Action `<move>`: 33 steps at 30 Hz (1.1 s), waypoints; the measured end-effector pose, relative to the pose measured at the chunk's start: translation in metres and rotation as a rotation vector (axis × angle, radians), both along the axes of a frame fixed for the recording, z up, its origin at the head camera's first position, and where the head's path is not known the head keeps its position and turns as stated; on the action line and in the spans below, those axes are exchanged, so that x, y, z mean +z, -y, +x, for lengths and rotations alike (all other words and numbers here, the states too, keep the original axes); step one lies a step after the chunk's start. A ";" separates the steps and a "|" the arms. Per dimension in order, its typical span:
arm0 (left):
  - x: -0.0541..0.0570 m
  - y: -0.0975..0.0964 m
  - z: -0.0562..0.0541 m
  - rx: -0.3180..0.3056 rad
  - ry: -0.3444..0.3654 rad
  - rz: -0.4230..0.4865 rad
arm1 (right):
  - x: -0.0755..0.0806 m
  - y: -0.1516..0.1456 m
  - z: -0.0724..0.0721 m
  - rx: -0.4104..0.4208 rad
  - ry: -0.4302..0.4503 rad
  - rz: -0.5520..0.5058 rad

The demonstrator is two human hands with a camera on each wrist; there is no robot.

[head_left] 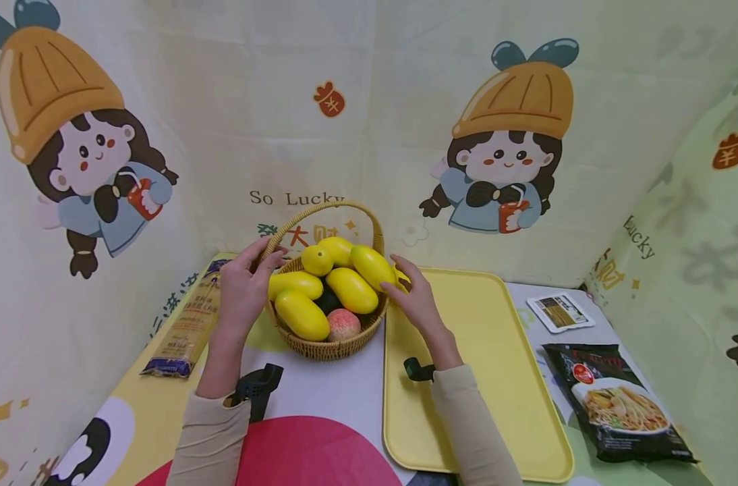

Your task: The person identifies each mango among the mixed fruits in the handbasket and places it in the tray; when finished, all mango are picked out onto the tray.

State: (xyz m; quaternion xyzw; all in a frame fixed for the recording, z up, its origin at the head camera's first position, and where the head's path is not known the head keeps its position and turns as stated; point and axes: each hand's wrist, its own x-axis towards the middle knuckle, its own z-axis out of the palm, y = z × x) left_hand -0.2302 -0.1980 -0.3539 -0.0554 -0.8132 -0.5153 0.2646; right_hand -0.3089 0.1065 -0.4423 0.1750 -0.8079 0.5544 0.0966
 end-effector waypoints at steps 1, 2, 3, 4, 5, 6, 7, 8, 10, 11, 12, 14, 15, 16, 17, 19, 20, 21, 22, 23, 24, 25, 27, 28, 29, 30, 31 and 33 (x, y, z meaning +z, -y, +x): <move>0.000 0.000 0.000 -0.001 -0.001 0.002 | 0.000 0.004 0.002 -0.004 -0.016 0.016; 0.000 -0.001 0.000 -0.003 -0.003 0.004 | 0.000 0.007 0.003 -0.006 -0.030 0.032; -0.001 -0.001 0.000 -0.005 -0.007 0.006 | -0.001 0.010 0.005 -0.009 -0.045 0.051; -0.001 -0.001 0.000 -0.007 -0.009 0.006 | 0.000 0.012 0.007 -0.017 -0.062 0.069; -0.001 -0.001 0.000 -0.007 -0.010 0.006 | 0.000 0.014 0.008 -0.029 -0.078 0.086; -0.001 -0.001 0.000 -0.009 -0.012 0.010 | 0.000 0.016 0.010 -0.039 -0.094 0.103; -0.002 -0.001 0.000 -0.009 -0.014 0.010 | 0.000 0.018 0.011 -0.051 -0.109 0.119; -0.002 -0.001 0.000 -0.009 -0.015 0.011 | 0.000 0.019 0.012 -0.062 -0.120 0.131; -0.003 -0.002 0.000 -0.005 -0.016 0.012 | 0.000 0.021 0.013 -0.082 -0.126 0.139; -0.003 -0.002 0.000 0.000 -0.017 0.010 | -0.001 0.022 0.014 -0.088 -0.122 0.138; -0.003 -0.002 -0.001 0.002 -0.020 0.008 | -0.001 0.022 0.014 -0.096 -0.112 0.132; -0.003 -0.002 -0.001 0.001 -0.026 0.005 | -0.003 0.023 0.013 -0.106 -0.086 0.113; -0.003 -0.002 -0.001 0.000 -0.030 0.005 | -0.004 0.023 0.012 -0.110 -0.075 0.102; -0.003 -0.003 -0.002 -0.003 -0.034 0.006 | -0.005 0.024 0.011 -0.113 -0.064 0.093; -0.003 -0.003 -0.002 -0.004 -0.037 0.006 | -0.006 0.024 0.010 -0.115 -0.058 0.085; -0.003 -0.003 -0.002 -0.008 -0.043 0.012 | -0.008 0.025 0.009 -0.121 -0.057 0.073; -0.003 -0.003 -0.002 -0.007 -0.046 0.012 | -0.008 0.025 0.008 -0.122 -0.062 0.068; -0.002 -0.003 -0.002 -0.005 -0.048 0.014 | -0.009 0.026 0.008 -0.124 -0.069 0.065; -0.002 -0.003 -0.002 -0.001 -0.049 0.013 | -0.009 0.026 0.008 -0.127 -0.080 0.064; -0.002 -0.003 -0.002 0.001 -0.051 0.013 | -0.009 0.026 0.007 -0.132 -0.092 0.062; -0.002 -0.003 -0.002 0.001 -0.053 0.013 | -0.009 0.026 0.007 -0.135 -0.107 0.062; -0.002 -0.003 -0.002 0.001 -0.054 0.012 | -0.009 0.025 0.008 -0.138 -0.123 0.062; -0.001 -0.003 -0.002 0.002 -0.057 0.013 | -0.008 0.024 0.008 -0.132 -0.156 0.055; -0.001 -0.003 -0.002 0.002 -0.058 0.014 | -0.006 0.024 0.008 -0.128 -0.174 0.049; -0.001 -0.003 -0.002 0.000 -0.060 0.016 | -0.005 0.023 0.008 -0.121 -0.191 0.039; -0.001 -0.003 -0.002 -0.001 -0.061 0.017 | -0.004 0.022 0.009 -0.113 -0.209 0.026; -0.001 -0.003 -0.002 -0.001 -0.060 0.017 | -0.002 0.021 0.009 -0.106 -0.225 0.011; -0.001 -0.003 -0.002 0.003 -0.055 0.016 | 0.000 0.019 0.009 -0.095 -0.252 -0.033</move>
